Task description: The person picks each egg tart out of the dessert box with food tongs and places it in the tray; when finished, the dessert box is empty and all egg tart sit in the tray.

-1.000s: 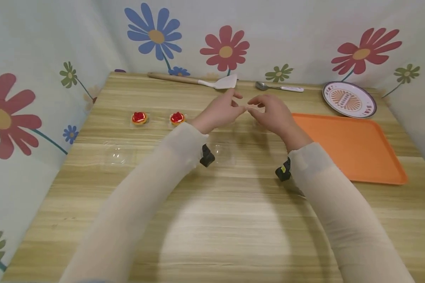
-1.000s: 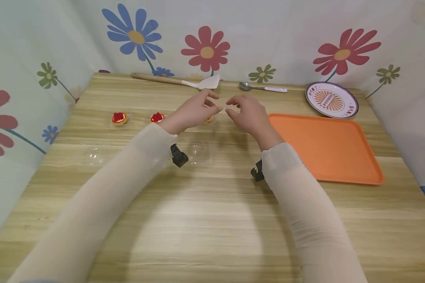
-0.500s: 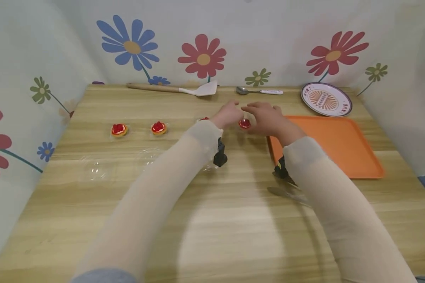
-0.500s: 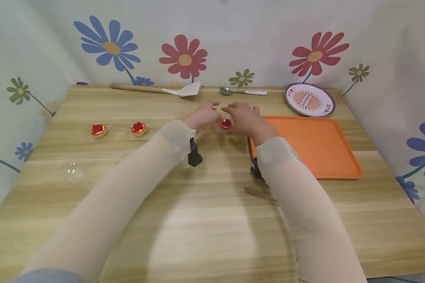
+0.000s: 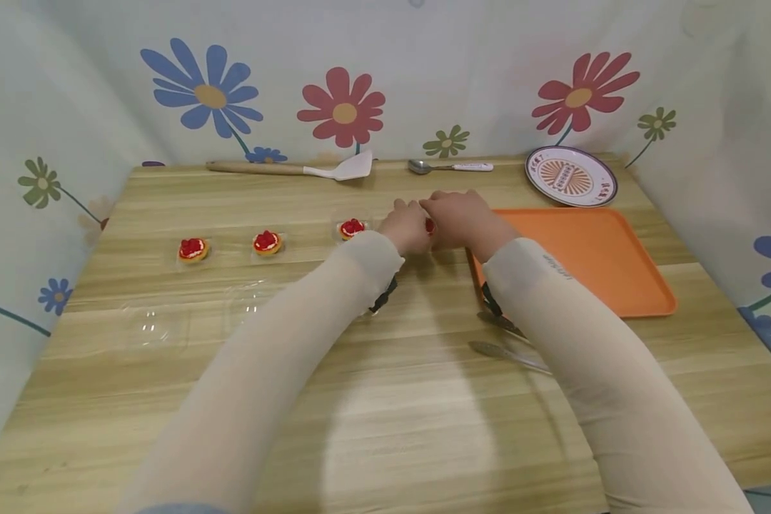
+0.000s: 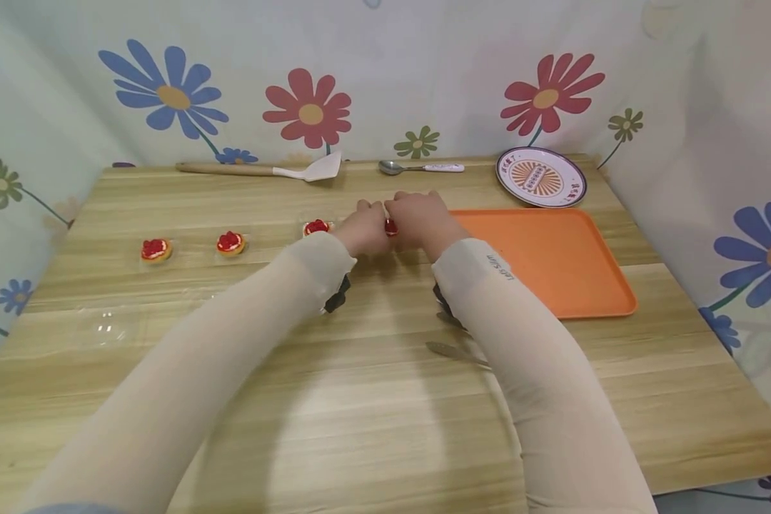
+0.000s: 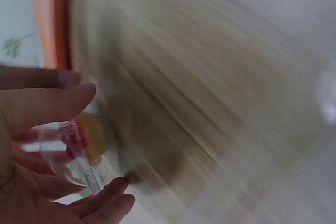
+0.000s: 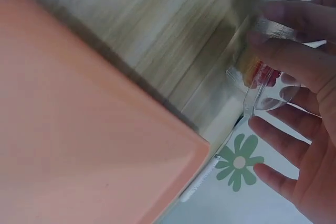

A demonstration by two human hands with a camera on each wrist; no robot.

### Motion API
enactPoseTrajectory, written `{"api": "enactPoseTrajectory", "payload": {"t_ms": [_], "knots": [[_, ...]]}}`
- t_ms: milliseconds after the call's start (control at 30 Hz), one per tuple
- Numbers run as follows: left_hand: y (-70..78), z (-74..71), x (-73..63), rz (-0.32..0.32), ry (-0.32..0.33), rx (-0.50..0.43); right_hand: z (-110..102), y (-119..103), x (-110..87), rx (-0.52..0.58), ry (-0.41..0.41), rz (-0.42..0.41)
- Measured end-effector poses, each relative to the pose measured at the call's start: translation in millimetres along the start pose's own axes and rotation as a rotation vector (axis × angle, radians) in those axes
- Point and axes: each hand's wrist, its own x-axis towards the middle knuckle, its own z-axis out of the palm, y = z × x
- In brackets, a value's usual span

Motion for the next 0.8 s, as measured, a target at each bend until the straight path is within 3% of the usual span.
{"api": "enactPoseTrajectory", "payload": {"t_ms": [100,300,600,800], "knots": [[2.2,5.7,2.1,-0.011,0.047,0.06,1.2,-2.2,1.1,-0.042,0.026,-0.015],[4.3,4.3,4.6,-0.01,0.055,0.11,2.5,-0.4,4.0,-0.081,0.068,-0.029],[2.9,-4.8,0.7,-0.02,0.055,0.049,-5.6,1.6,5.6,0.006,0.038,-0.088],[0.4,-5.6,5.5,0.013,0.049,0.081,-7.5,5.2,8.2,0.057,-0.01,-0.098]]}}
